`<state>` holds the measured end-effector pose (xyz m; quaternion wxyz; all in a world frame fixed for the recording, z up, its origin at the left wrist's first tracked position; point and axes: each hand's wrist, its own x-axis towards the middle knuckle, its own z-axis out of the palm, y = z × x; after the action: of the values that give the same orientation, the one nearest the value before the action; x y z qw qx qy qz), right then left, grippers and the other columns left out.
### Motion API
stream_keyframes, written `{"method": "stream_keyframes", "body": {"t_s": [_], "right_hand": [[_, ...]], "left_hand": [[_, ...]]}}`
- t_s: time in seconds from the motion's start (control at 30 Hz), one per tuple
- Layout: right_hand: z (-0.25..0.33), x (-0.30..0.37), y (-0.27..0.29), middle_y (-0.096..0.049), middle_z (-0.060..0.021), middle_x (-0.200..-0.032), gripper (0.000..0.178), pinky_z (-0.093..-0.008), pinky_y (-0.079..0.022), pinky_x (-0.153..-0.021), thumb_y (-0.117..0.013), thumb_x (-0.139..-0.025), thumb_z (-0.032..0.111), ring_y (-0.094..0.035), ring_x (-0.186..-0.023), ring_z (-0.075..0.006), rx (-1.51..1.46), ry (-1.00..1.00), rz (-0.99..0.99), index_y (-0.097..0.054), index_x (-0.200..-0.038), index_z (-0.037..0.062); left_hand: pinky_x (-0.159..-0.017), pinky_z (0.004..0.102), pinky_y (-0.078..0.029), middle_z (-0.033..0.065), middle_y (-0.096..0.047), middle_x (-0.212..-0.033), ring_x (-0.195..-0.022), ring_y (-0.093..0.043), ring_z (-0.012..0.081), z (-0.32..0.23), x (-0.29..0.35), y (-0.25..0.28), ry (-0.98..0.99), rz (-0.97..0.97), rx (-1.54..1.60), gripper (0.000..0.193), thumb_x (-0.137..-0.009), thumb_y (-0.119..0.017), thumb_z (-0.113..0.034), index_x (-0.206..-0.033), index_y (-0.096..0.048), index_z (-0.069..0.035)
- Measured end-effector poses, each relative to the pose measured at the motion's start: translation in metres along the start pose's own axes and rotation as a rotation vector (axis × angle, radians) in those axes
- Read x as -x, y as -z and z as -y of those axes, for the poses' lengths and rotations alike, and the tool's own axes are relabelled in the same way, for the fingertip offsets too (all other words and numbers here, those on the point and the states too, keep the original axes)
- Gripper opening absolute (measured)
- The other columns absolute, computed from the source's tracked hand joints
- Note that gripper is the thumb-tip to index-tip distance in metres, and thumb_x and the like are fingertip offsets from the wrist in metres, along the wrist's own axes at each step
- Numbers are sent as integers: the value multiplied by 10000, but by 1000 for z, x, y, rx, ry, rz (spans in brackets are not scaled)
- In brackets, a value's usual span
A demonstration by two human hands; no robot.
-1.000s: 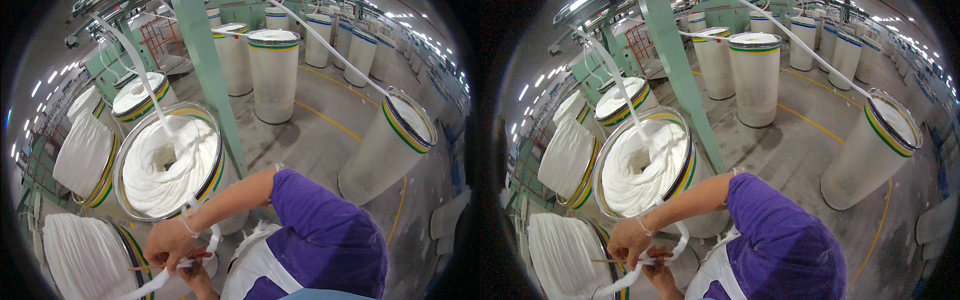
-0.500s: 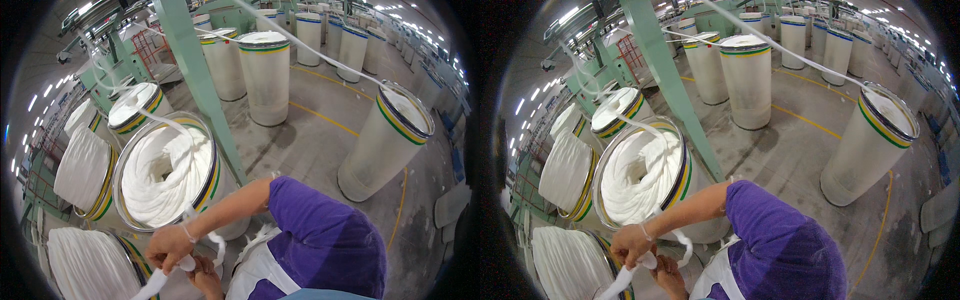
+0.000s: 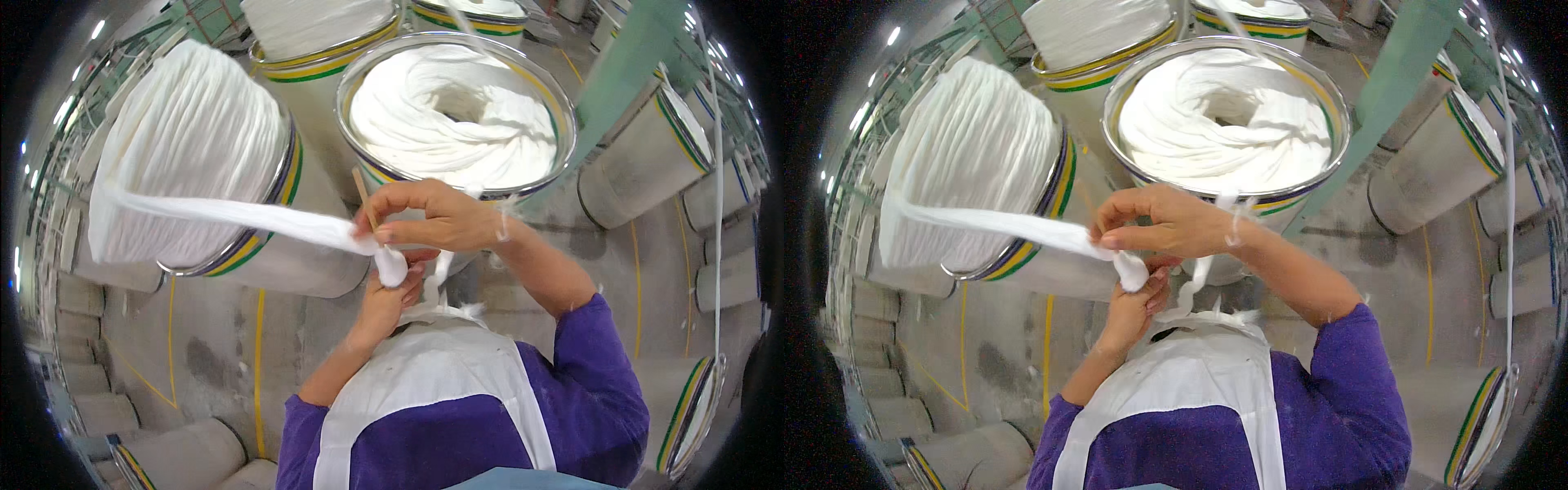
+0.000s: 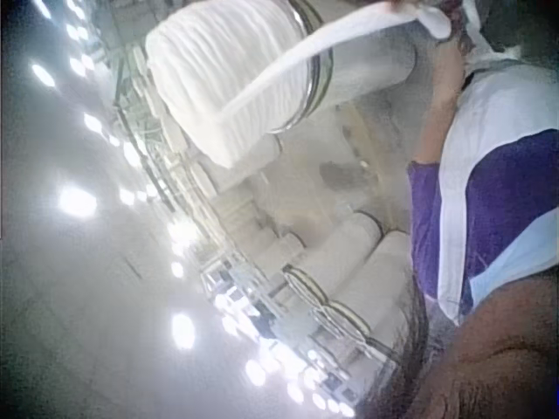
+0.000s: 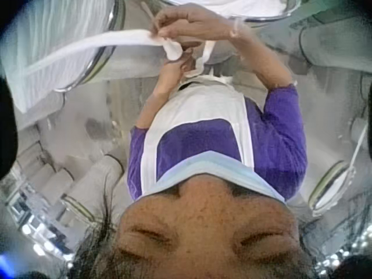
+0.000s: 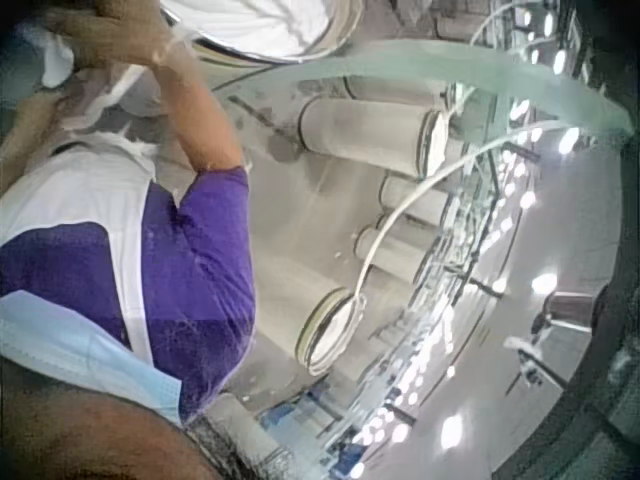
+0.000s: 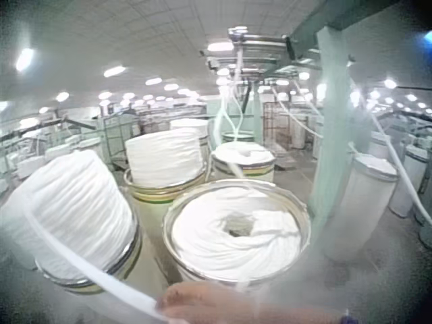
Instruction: The person pulls white textile roving from large cylindrical containers, uses a thin wooden stick to guide and separate strands, and places the roving into other containers. The person then moves to a different area and places metal lids on several containers.
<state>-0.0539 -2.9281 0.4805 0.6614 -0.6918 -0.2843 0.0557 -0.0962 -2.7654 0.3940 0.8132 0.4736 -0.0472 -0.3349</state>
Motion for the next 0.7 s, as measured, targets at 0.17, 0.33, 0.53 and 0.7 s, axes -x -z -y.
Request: {"method": "stream_keyframes", "body": {"t_s": [0.17,0.33,0.53,0.7], "right_hand": [[-9,-6,0,-667,-30,-838,176,-235,-444,-727,-754,-782,174,-579,-784,-87,-44,-161,65,-671,-839,30],[-24,-20,-18,-673,-45,-842,205,-250,-470,-726,-751,-789,199,-591,-779,-97,-34,-10,-32,-643,-838,32],[11,-48,-9,-640,-45,-797,125,-226,-488,-631,-560,-937,177,-601,-686,-101,-593,170,-530,-572,-945,53],[17,19,12,-645,-40,-822,321,-171,-384,-478,-458,-986,344,-499,-561,-40,6,-64,-366,-573,-985,44]], "left_hand": [[-489,199,-239,-67,-407,-660,-556,-319,32,0,2,1,-88,-32,-275,247,-926,-582,-160,-1107,-612,5],[-467,216,-187,-70,-347,-600,-510,-273,45,-1,6,12,-10,-6,-191,367,-987,-471,-326,-1065,-613,3],[-438,234,-171,-72,-300,-565,-484,-236,42,9,-3,31,86,30,-243,399,-1010,-414,-345,-1078,-630,-17],[-421,234,-178,-61,-284,-520,-447,-225,59,18,-1,54,19,-2,28,378,-1014,-393,-324,-1056,-598,-10]]}}
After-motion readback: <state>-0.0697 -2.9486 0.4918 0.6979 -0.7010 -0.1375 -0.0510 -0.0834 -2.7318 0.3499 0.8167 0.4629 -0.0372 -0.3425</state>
